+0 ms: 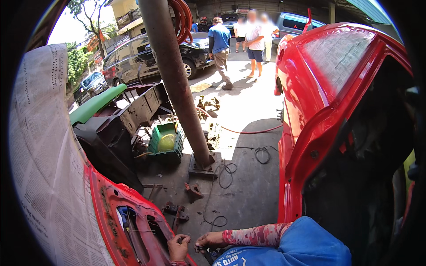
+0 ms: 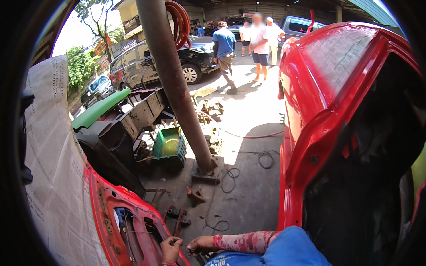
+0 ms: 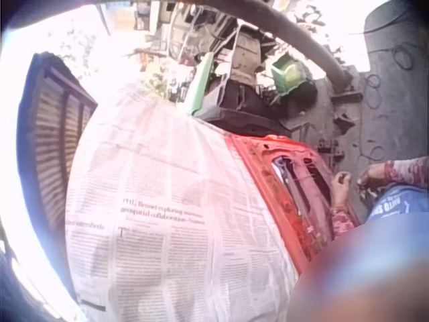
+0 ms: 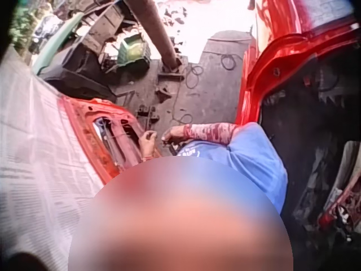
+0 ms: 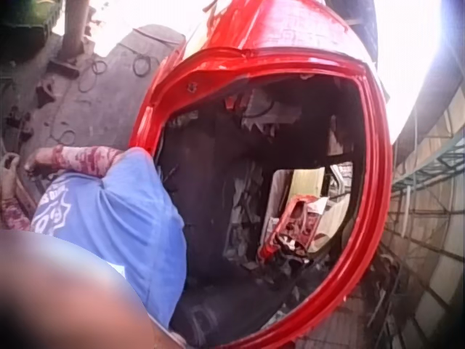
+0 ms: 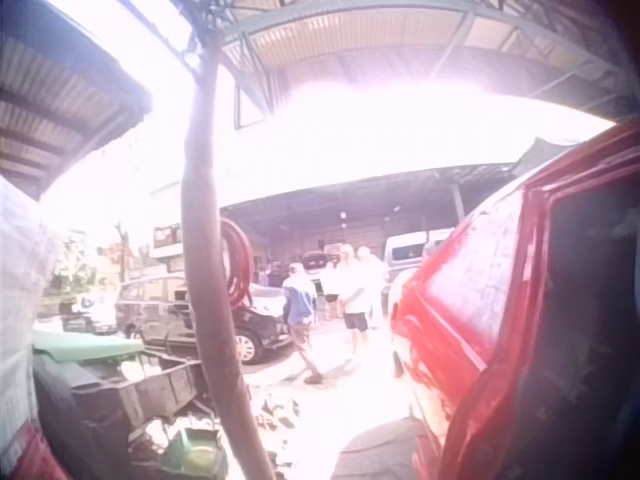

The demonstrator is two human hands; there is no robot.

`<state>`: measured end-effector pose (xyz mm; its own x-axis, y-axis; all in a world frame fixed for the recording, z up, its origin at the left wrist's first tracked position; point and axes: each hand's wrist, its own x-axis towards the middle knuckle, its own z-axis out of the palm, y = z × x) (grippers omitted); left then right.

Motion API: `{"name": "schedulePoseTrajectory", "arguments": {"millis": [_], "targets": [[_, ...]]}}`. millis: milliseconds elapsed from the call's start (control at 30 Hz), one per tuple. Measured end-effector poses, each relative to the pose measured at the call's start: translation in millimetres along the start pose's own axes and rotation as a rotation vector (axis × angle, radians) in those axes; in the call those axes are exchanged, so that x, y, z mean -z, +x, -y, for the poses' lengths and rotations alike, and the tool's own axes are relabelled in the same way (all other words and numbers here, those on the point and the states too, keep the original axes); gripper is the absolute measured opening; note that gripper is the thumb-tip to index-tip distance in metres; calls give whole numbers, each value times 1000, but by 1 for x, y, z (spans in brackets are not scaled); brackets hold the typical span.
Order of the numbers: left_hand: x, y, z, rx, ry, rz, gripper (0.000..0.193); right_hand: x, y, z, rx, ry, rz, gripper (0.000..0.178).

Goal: The person works on the interior wiring of a red car door, using pliers to strip and adjust wires inside the door panel. The person repeatedly manipulates the wires and tools while others stand nearby in the service bay.

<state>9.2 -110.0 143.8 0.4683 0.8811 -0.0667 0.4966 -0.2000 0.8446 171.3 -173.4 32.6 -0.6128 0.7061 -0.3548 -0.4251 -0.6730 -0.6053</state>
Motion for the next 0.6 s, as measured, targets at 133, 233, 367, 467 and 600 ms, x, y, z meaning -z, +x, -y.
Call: {"name": "schedulePoseTrajectory", "arguments": {"millis": [133,233,367,467,600], "targets": [[-7,2,13,-144,207,-138,5,-4,5,-2,54,-128,-215,28],[-15,7,28,110,81,-134,6,-6,1,-2,81,66,-331,24],[-24,5,43,217,7,-120,5,-5,1,-8,78,241,-373,18],[-24,3,42,198,61,-169,7,-4,5,-11,84,172,-345,19],[-19,2,33,136,229,-188,12,-5,5,-9,69,103,-443,20]]}}
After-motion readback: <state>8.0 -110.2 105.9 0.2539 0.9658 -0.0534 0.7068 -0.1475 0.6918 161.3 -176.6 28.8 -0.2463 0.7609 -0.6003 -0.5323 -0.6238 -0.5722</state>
